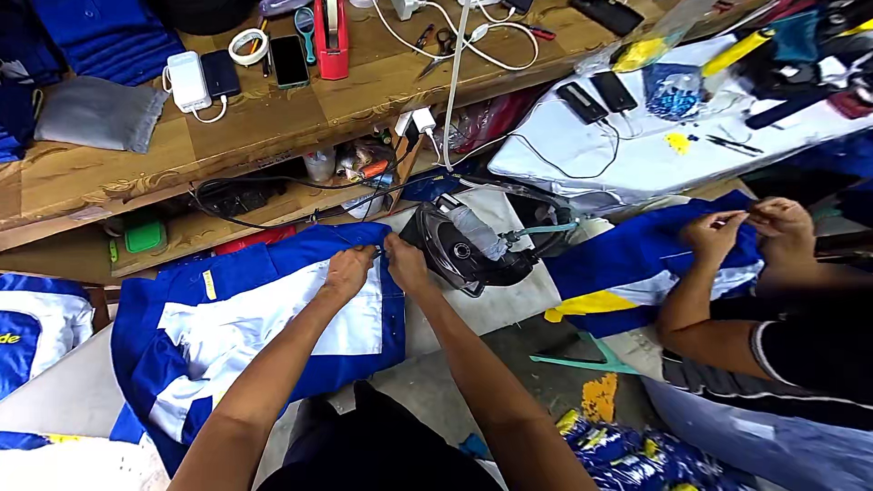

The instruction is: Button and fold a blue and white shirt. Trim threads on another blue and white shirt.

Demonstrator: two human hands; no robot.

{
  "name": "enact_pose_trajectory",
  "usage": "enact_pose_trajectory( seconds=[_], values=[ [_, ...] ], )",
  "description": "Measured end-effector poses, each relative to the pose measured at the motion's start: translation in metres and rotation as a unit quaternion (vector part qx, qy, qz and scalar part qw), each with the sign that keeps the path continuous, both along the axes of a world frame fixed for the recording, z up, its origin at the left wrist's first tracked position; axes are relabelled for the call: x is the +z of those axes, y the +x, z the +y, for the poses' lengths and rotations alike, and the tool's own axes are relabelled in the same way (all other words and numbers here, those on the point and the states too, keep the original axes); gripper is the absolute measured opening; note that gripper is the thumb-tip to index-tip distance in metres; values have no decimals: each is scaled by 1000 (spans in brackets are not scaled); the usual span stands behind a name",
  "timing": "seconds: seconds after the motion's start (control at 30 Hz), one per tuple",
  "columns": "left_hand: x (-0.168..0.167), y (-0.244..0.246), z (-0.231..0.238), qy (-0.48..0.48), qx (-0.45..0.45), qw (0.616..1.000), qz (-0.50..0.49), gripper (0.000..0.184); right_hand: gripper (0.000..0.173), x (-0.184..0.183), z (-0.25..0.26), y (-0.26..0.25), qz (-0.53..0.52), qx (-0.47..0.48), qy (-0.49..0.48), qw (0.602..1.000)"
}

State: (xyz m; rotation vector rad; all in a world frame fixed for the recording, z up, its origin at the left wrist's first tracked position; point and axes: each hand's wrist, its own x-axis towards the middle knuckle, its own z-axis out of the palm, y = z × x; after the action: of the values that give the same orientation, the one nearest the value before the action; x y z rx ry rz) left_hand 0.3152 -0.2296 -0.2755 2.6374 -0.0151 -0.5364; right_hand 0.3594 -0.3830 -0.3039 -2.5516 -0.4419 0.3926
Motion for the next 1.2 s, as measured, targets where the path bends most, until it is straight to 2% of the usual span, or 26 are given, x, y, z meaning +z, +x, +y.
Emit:
enact_pose_trajectory(
  seconds=[0.4, 0.57, 0.6, 0.67, 0.77, 0.8, 0.83, 0.87, 0.93, 0.97, 1.03, 1.1, 1.2],
  values=[
    [-3, 6, -2, 17, -5, 1000, -8, 29, 19, 0, -1, 0, -6, 3, 2, 1000],
    [3, -5, 11, -61, 27, 997, -35, 34, 17, 10, -13, -11, 30, 3, 75, 997],
    [5, -11, 16, -86, 43, 994, -46, 35, 15, 17, -24, -19, 58, 24, 99, 993],
    [9, -28, 31, -138, 75, 986, -55, 37, 24, 35, -58, -40, 148, 110, 103, 977],
    [10, -61, 58, -196, 129, 972, -21, 39, 31, 61, -110, -76, 319, 276, -11, 907],
    [9, -71, 65, -217, 150, 965, -7, 39, 31, 62, -119, -85, 341, 308, -45, 887],
    [10, -80, 69, -237, 170, 956, 7, 40, 30, 62, -123, -91, 327, 318, -57, 888],
    [11, -89, 70, -257, 185, 948, 21, 40, 27, 60, -122, -96, 281, 305, -43, 909],
    [12, -103, 65, -289, 198, 936, 41, 39, 25, 48, -106, -101, 146, 238, 46, 959],
    [10, -109, 60, -299, 197, 933, 45, 39, 25, 37, -91, -100, 76, 205, 91, 972],
    [6, -120, 51, -308, 189, 931, 50, 38, 25, 10, -64, -93, -11, 177, 137, 975],
    [5, -128, 45, -308, 183, 931, 61, 38, 25, -13, -49, -88, -45, 185, 138, 972],
    [-1, -140, 43, -293, 174, 938, 67, 38, 21, -25, -46, -86, -72, 202, 127, 969]
  ],
)
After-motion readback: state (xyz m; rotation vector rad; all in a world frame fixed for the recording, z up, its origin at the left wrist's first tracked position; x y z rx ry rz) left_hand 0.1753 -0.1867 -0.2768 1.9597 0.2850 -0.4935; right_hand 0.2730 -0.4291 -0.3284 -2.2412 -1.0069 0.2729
